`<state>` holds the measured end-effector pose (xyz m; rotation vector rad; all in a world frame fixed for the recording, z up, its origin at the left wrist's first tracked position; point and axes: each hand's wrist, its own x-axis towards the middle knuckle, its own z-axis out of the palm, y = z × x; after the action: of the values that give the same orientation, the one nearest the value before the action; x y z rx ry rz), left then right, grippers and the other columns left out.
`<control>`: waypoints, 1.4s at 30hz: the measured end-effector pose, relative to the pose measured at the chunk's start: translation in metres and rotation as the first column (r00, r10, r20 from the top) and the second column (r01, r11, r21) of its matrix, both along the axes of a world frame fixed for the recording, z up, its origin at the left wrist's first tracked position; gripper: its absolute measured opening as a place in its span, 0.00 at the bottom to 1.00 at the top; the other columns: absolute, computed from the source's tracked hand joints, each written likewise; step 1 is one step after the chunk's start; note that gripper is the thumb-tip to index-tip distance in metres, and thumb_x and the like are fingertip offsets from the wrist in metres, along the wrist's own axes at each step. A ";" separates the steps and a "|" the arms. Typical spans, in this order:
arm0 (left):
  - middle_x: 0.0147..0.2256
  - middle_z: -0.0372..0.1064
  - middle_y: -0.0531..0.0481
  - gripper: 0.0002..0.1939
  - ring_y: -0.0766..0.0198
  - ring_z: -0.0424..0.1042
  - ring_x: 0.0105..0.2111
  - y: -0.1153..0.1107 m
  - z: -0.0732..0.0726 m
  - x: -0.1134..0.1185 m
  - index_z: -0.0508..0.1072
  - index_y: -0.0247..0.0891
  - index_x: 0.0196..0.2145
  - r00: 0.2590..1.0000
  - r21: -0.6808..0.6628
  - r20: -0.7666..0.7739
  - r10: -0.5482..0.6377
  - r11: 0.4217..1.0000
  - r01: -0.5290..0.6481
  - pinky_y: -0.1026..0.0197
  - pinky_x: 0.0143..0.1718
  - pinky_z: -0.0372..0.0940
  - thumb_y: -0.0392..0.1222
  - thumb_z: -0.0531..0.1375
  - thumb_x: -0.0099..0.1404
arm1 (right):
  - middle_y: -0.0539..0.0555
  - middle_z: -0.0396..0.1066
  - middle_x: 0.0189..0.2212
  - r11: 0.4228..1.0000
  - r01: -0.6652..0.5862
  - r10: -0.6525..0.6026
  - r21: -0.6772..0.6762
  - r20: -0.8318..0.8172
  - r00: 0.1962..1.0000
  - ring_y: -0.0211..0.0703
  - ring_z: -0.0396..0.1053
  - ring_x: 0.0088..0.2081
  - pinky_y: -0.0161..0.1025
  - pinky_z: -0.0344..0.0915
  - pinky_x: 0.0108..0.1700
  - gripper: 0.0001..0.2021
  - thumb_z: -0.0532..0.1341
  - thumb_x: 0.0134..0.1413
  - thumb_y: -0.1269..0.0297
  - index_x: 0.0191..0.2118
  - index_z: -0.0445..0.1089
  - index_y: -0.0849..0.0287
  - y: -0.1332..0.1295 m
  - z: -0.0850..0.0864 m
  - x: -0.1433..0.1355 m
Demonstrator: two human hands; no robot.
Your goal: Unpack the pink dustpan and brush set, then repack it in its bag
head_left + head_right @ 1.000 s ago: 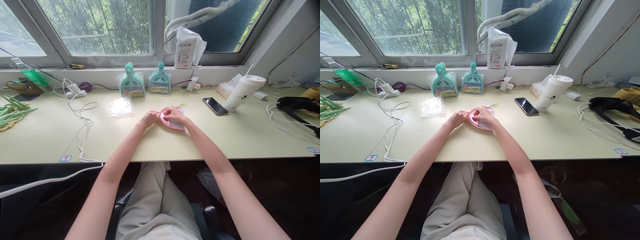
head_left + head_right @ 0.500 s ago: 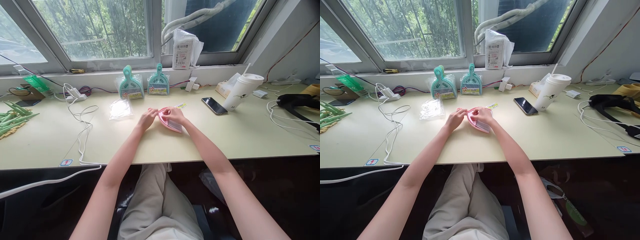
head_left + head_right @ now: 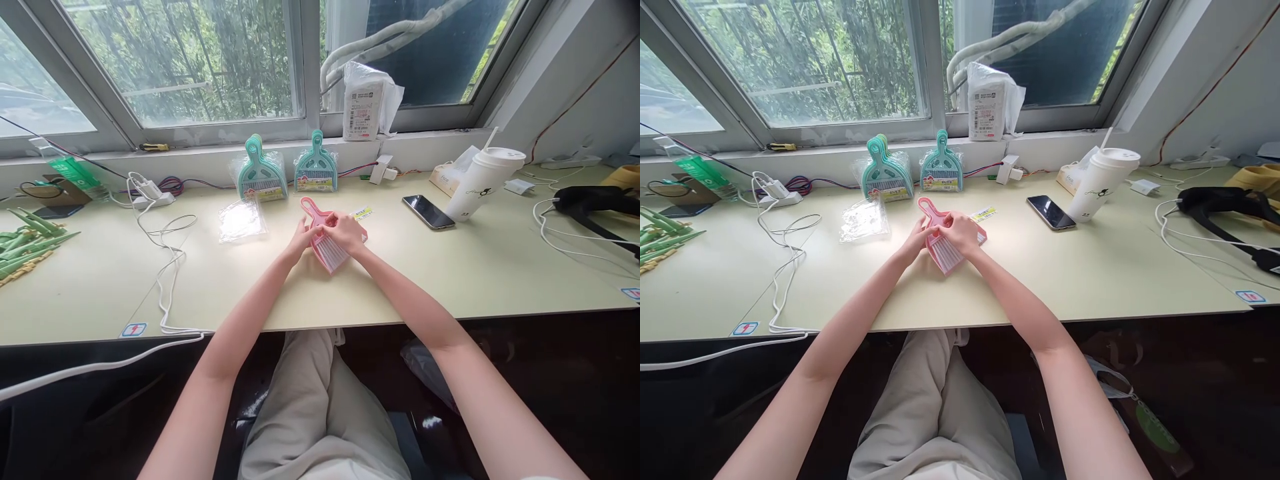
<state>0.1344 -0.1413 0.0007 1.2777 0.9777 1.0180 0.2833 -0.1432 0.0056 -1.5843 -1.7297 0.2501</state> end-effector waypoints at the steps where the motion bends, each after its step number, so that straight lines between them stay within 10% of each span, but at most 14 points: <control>1: 0.49 0.71 0.41 0.37 0.53 0.73 0.46 0.000 -0.001 -0.002 0.59 0.40 0.62 0.998 -0.034 0.005 -0.058 0.998 0.058 0.54 0.45 0.69 0.47 0.65 0.58 | 0.54 0.77 0.36 1.000 -0.007 0.007 -0.003 0.007 1.000 0.46 0.73 0.38 0.40 0.64 0.40 0.09 0.64 0.51 0.56 0.33 0.72 0.55 0.001 0.000 0.001; 7: 0.44 0.73 0.45 0.27 0.60 0.74 0.38 0.008 -0.006 -0.012 0.68 0.38 0.51 0.996 -0.016 0.055 -0.068 0.997 0.069 0.61 0.37 0.70 0.38 0.64 0.52 | 0.55 0.74 0.44 0.976 -0.214 0.216 -0.032 0.110 0.970 0.46 0.71 0.42 0.42 0.65 0.47 0.09 0.57 0.59 0.61 0.39 0.73 0.56 0.010 0.004 0.023; 14: 0.36 0.72 0.50 0.20 0.67 0.72 0.30 0.028 -0.007 -0.039 0.67 0.37 0.41 0.969 -0.133 0.174 0.173 0.980 -0.151 0.63 0.33 0.70 0.32 0.62 0.48 | 0.68 0.47 0.68 0.959 0.234 -0.192 -0.163 0.239 0.952 0.63 0.44 0.68 0.64 0.43 0.65 0.28 0.54 0.62 0.55 0.64 0.57 0.61 0.033 -0.030 0.067; 20: 0.32 0.71 0.52 0.16 0.69 0.72 0.30 0.039 -0.010 -0.051 0.68 0.37 0.37 0.921 -0.198 0.282 0.267 0.956 -0.217 0.66 0.35 0.70 0.28 0.60 0.48 | 0.62 0.48 0.69 0.945 0.004 0.085 -0.328 0.259 0.962 0.58 0.42 0.70 0.72 0.31 0.65 0.24 0.51 0.64 0.52 0.62 0.60 0.54 0.041 -0.040 0.065; 31: 0.33 0.70 0.57 0.22 0.70 0.72 0.30 0.035 -0.006 -0.052 0.65 0.43 0.43 0.896 -0.184 0.361 0.260 0.961 -0.205 0.65 0.32 0.70 0.32 0.63 0.50 | 0.63 0.54 0.66 0.949 -0.101 0.162 -0.297 0.187 0.969 0.52 0.53 0.67 0.64 0.33 0.68 0.26 0.52 0.63 0.67 0.66 0.54 0.60 0.040 -0.038 0.049; 35: 0.36 0.71 0.56 0.24 0.70 0.72 0.30 0.031 -0.006 -0.050 0.65 0.44 0.45 0.919 -0.145 0.339 0.201 0.977 -0.160 0.66 0.30 0.69 0.34 0.65 0.49 | 0.59 0.67 0.59 0.971 -0.079 0.121 -0.227 0.179 0.976 0.52 0.63 0.61 0.58 0.44 0.68 0.19 0.55 0.61 0.66 0.57 0.68 0.56 0.037 -0.035 0.047; 42: 0.40 0.73 0.49 0.26 0.64 0.74 0.38 0.030 -0.010 -0.044 0.68 0.37 0.44 0.961 -0.126 0.259 0.101 0.990 -0.070 0.60 0.42 0.71 0.29 0.64 0.44 | 0.57 0.78 0.40 0.977 0.116 -0.166 -0.179 -0.296 0.941 0.48 0.74 0.45 0.44 0.68 0.50 0.12 0.64 0.49 0.67 0.42 0.76 0.59 0.041 -0.027 0.056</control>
<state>0.0908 -0.1117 -0.0096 0.9809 0.8765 1.1493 0.3390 -0.1019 -0.0211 -1.6736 -1.3753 0.5474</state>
